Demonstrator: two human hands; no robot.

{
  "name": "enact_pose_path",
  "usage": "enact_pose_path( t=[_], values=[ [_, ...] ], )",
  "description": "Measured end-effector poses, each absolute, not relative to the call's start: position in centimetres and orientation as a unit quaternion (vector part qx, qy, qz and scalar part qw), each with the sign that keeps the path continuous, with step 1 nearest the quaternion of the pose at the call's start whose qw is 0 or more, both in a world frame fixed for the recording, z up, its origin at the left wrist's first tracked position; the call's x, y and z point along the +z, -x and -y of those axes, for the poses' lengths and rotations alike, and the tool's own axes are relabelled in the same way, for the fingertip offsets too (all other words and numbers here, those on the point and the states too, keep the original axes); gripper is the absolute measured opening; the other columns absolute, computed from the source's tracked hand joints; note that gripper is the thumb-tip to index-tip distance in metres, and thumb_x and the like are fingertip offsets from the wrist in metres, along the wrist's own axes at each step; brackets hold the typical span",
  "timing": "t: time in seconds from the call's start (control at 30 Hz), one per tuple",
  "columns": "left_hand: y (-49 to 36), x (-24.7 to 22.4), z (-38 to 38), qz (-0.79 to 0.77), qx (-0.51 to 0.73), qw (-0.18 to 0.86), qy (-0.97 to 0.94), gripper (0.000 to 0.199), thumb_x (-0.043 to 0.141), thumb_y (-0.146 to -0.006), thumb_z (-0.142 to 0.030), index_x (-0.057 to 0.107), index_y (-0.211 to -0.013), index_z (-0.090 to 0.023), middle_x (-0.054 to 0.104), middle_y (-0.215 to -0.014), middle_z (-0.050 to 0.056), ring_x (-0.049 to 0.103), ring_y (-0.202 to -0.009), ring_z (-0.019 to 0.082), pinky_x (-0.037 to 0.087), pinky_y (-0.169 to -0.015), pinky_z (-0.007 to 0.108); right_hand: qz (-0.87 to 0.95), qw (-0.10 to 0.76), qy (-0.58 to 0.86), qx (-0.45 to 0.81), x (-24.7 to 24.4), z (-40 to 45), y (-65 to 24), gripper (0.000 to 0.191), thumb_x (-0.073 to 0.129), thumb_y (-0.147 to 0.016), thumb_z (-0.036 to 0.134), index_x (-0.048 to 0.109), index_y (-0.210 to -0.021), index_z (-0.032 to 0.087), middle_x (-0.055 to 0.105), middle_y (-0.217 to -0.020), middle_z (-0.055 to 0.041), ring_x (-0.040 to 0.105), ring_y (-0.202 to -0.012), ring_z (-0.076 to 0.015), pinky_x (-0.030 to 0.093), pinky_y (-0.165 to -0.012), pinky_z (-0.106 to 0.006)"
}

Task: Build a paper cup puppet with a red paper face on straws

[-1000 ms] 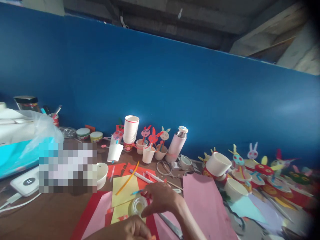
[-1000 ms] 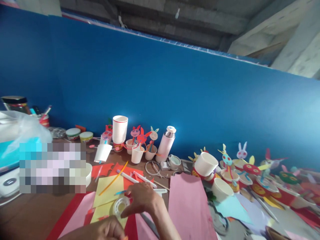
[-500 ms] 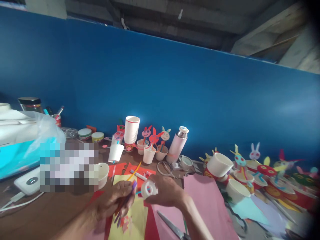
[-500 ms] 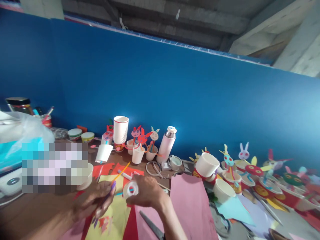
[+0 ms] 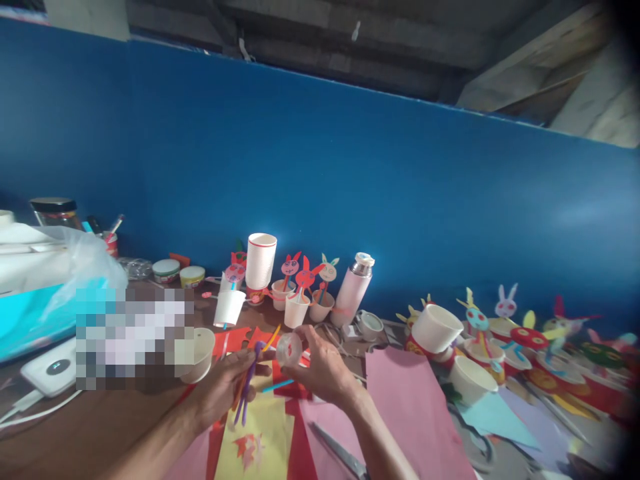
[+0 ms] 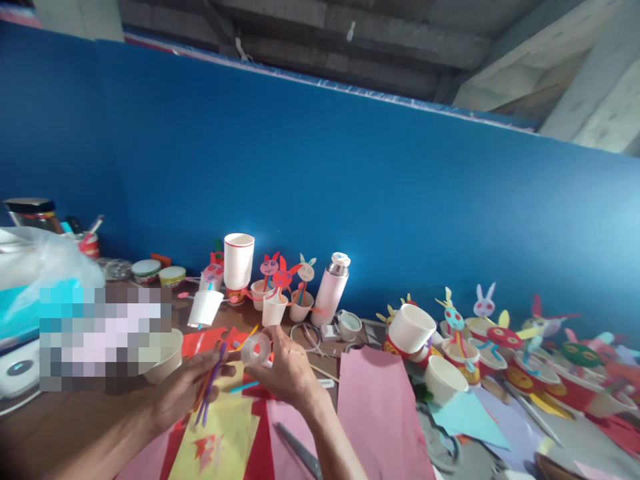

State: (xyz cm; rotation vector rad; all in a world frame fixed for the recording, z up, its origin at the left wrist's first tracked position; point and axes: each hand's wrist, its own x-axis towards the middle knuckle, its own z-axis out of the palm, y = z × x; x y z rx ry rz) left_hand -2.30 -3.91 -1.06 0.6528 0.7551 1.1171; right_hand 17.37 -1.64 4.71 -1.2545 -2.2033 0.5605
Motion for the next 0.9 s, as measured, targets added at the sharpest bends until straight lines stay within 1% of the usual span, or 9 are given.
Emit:
enact_pose_path(
  t=[0.13, 0.27, 0.37, 0.47, 0.57, 0.67, 0.7, 0.8, 0.9],
  values=[
    [2.3, -1.7, 3.8, -0.309, 0.508, 0.744, -0.306, 0.016, 0.060, -0.079, -0.027, 0.067, -0.085, -0.013, 0.066, -0.075, 0.005, 0.059, -0.064, 0.012, 0.040, -0.040, 0.017, 0.848, 0.282, 0.422, 0.151, 3.8, 1.6, -17.0, 0.041, 0.064, -0.066, 0.026, 0.048, -0.104, 0.021, 0.060, -0.096, -0.0049, 0.057, -0.086, -0.0207, 0.042, -0.074, -0.030],
    [2.3, -2.1, 3.7, -0.296, 0.505, 0.753, -0.302, 0.018, 0.058, -0.080, -0.029, 0.066, -0.082, -0.013, 0.062, -0.058, 0.003, 0.055, -0.051, 0.010, 0.040, -0.042, 0.018, 0.855, 0.285, 0.422, 0.102, 3.0, 1.5, -16.4, 0.048, 0.065, -0.064, 0.025, 0.049, -0.109, 0.021, 0.059, -0.100, -0.0072, 0.055, -0.093, -0.0242, 0.040, -0.080, -0.035],
    [2.2, -2.1, 3.7, -0.287, 0.509, 0.759, -0.286, 0.016, 0.060, -0.079, -0.029, 0.065, -0.079, -0.014, 0.062, -0.057, 0.004, 0.055, -0.051, 0.011, 0.040, -0.043, 0.019, 0.850, 0.275, 0.440, 0.089, 2.8, 1.8, -15.8, 0.049, 0.067, -0.063, 0.027, 0.050, -0.108, 0.020, 0.059, -0.098, -0.0083, 0.054, -0.093, -0.0264, 0.040, -0.081, -0.039],
    [2.1, -2.1, 3.8, -0.270, 0.513, 0.765, -0.280, 0.014, 0.060, -0.079, -0.026, 0.064, -0.076, -0.013, 0.062, -0.059, 0.004, 0.055, -0.052, 0.011, 0.039, -0.043, 0.020, 0.847, 0.281, 0.439, 0.105, 2.8, 2.0, -15.3, 0.045, 0.066, -0.066, 0.030, 0.052, -0.107, 0.019, 0.060, -0.097, -0.0093, 0.054, -0.094, -0.0274, 0.040, -0.081, -0.040],
    [2.3, -2.3, 3.8, -0.257, 0.523, 0.765, -0.275, 0.013, 0.058, -0.080, -0.024, 0.063, -0.075, -0.013, 0.061, -0.059, 0.003, 0.056, -0.053, 0.011, 0.039, -0.043, 0.020, 0.832, 0.311, 0.418, 0.192, 2.6, 1.8, -15.5, 0.043, 0.065, -0.068, 0.032, 0.051, -0.108, 0.020, 0.059, -0.100, -0.0078, 0.054, -0.095, -0.0246, 0.040, -0.082, -0.037],
    [2.6, -2.6, 3.8, -0.231, 0.534, 0.776, -0.246, 0.007, 0.063, -0.076, -0.021, 0.064, -0.078, -0.015, 0.059, -0.061, 0.000, 0.055, -0.053, 0.010, 0.039, -0.044, 0.021, 0.788, 0.320, 0.382, 0.361, 2.0, 0.8, -16.4, 0.046, 0.063, -0.071, 0.033, 0.049, -0.114, 0.023, 0.059, -0.104, -0.0053, 0.056, -0.092, -0.0211, 0.043, -0.076, -0.032],
    [2.7, -2.6, 3.7, -0.222, 0.537, 0.780, -0.234, 0.008, 0.066, -0.074, -0.020, 0.065, -0.079, -0.015, 0.058, -0.062, -0.001, 0.054, -0.052, 0.009, 0.039, -0.045, 0.020, 0.770, 0.319, 0.357, 0.423, 1.8, 0.4, -16.7, 0.046, 0.062, -0.073, 0.035, 0.049, -0.115, 0.022, 0.059, -0.104, -0.0055, 0.056, -0.092, -0.0206, 0.043, -0.075, -0.031],
    [2.9, -2.6, 3.7, -0.208, 0.543, 0.784, -0.215, 0.014, 0.071, -0.068, -0.020, 0.065, -0.080, -0.016, 0.056, -0.062, -0.004, 0.051, -0.049, 0.006, 0.039, -0.044, 0.019, 0.709, 0.325, 0.271, 0.565, 1.3, -0.5, -17.2, 0.042, 0.057, -0.077, 0.041, 0.054, -0.112, 0.018, 0.061, -0.099, -0.0063, 0.057, -0.086, -0.0182, 0.042, -0.071, -0.029],
    [2.7, -2.2, 3.8, -0.231, 0.546, 0.775, -0.220, 0.014, 0.072, -0.066, -0.021, 0.065, -0.078, -0.018, 0.056, -0.062, -0.004, 0.051, -0.049, 0.007, 0.039, -0.045, 0.019, 0.660, 0.347, 0.261, 0.613, 1.1, -0.8, -17.2, 0.041, 0.059, -0.076, 0.043, 0.058, -0.106, 0.016, 0.063, -0.087, -0.0046, 0.056, -0.073, -0.0141, 0.041, -0.065, -0.026]
  ],
)
